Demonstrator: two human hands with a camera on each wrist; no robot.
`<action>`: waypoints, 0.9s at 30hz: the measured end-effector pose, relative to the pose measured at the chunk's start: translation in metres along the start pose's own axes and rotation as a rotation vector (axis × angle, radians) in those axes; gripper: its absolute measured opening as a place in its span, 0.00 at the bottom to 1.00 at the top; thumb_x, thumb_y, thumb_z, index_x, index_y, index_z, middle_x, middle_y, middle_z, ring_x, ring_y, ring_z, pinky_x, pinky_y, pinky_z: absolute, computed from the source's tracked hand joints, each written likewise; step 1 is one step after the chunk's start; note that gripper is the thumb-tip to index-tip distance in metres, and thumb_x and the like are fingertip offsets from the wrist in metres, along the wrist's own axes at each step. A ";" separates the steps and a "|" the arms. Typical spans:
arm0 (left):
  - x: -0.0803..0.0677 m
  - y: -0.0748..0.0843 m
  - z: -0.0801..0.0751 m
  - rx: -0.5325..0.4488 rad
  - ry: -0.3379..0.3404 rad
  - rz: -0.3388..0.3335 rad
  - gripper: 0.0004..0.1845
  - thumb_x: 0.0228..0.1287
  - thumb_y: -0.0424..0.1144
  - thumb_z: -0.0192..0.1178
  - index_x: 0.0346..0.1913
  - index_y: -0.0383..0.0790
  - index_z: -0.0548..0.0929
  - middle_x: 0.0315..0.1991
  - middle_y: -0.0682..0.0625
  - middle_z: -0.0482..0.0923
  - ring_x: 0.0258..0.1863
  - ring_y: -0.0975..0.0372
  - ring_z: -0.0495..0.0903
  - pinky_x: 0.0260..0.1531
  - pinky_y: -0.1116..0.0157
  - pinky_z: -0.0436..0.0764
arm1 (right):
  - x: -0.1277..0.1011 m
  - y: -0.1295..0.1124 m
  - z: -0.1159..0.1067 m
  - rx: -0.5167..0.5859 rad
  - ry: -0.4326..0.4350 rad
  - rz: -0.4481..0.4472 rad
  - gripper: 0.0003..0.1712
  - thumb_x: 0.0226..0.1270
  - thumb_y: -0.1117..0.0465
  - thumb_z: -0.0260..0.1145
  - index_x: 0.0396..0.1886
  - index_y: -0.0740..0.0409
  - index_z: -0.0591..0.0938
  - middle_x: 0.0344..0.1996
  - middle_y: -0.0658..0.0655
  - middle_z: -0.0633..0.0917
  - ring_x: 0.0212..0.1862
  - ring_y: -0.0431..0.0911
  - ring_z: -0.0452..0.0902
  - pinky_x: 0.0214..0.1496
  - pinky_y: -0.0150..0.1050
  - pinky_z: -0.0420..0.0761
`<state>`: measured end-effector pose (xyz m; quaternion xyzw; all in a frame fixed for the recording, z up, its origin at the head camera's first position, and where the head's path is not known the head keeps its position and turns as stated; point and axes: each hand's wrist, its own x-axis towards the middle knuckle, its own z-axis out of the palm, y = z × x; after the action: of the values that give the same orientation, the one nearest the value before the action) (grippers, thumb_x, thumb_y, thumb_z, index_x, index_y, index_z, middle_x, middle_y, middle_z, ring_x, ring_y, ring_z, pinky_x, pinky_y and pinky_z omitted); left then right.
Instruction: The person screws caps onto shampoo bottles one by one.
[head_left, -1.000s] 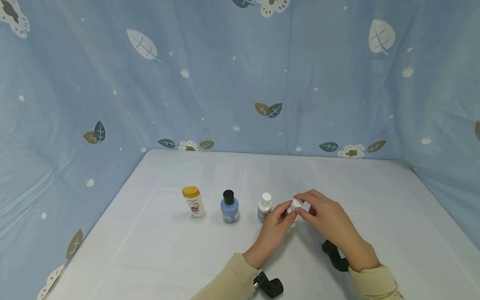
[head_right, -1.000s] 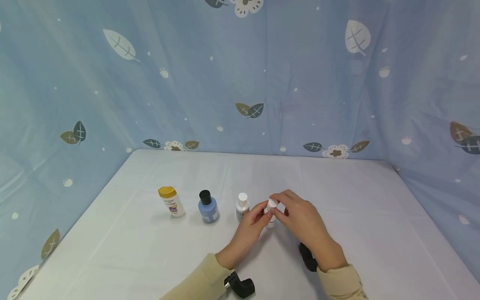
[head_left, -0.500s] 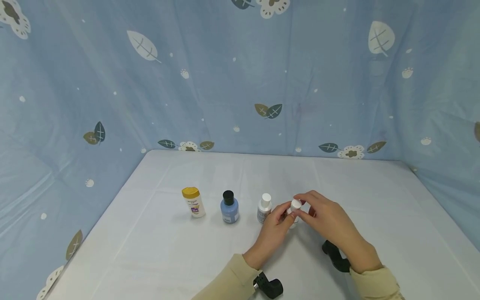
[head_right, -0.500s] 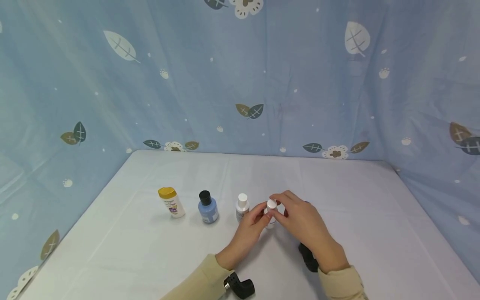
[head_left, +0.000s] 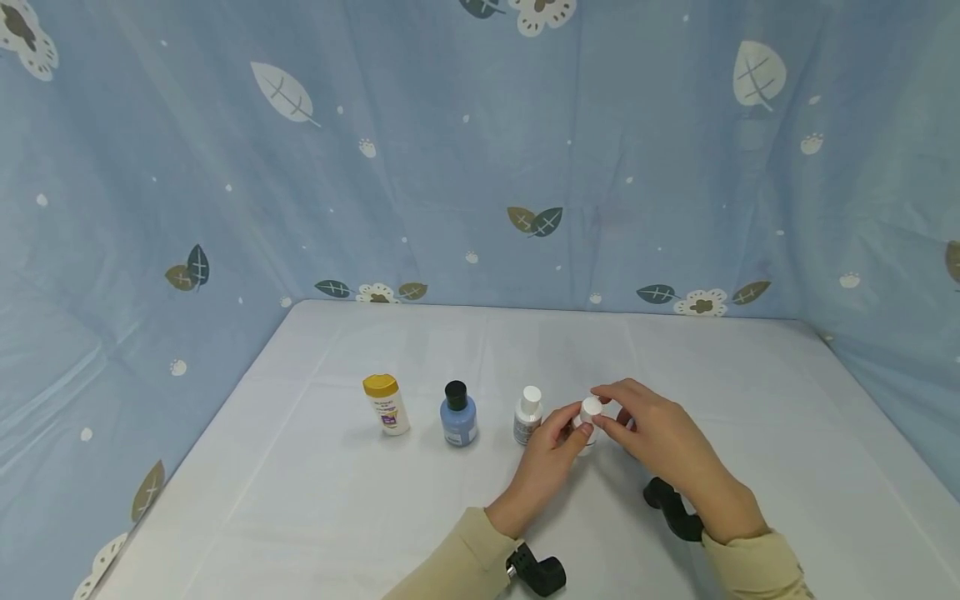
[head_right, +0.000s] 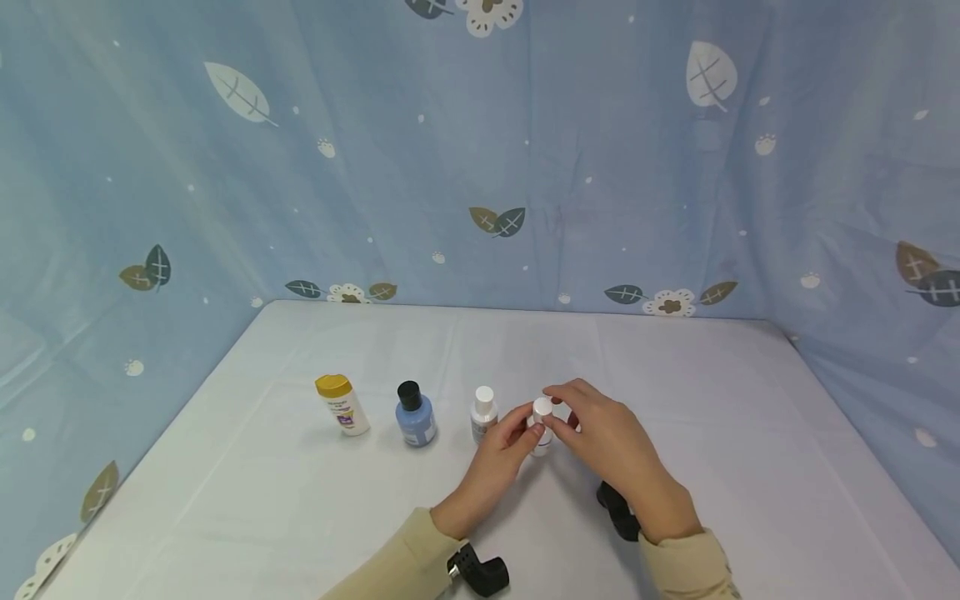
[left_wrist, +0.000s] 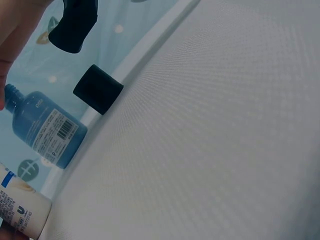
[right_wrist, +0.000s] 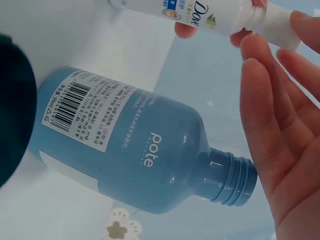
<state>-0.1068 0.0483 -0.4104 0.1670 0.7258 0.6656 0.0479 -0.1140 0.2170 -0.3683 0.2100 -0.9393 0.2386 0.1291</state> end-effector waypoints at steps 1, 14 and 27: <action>0.000 0.000 0.000 0.002 0.000 -0.002 0.19 0.65 0.38 0.51 0.57 0.38 0.71 0.52 0.49 0.72 0.49 0.63 0.71 0.48 0.68 0.70 | 0.000 0.000 0.000 0.004 0.008 -0.008 0.21 0.54 0.54 0.67 0.49 0.49 0.78 0.38 0.43 0.78 0.26 0.32 0.69 0.23 0.29 0.69; 0.002 -0.006 0.002 -0.031 0.006 0.012 0.18 0.65 0.37 0.51 0.57 0.37 0.72 0.51 0.48 0.72 0.50 0.63 0.71 0.48 0.68 0.70 | -0.002 0.002 0.000 0.007 0.023 -0.114 0.23 0.50 0.65 0.68 0.49 0.46 0.80 0.42 0.43 0.77 0.26 0.32 0.68 0.24 0.28 0.71; 0.007 -0.033 0.006 -0.030 0.000 -0.004 0.18 0.65 0.45 0.51 0.57 0.51 0.72 0.51 0.57 0.72 0.50 0.66 0.71 0.48 0.68 0.70 | -0.001 -0.001 0.002 0.012 0.026 -0.062 0.20 0.52 0.59 0.69 0.47 0.47 0.80 0.42 0.42 0.78 0.27 0.32 0.70 0.24 0.28 0.71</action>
<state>-0.1179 0.0541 -0.4425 0.1651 0.7161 0.6762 0.0516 -0.1127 0.2155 -0.3702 0.2366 -0.9291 0.2431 0.1474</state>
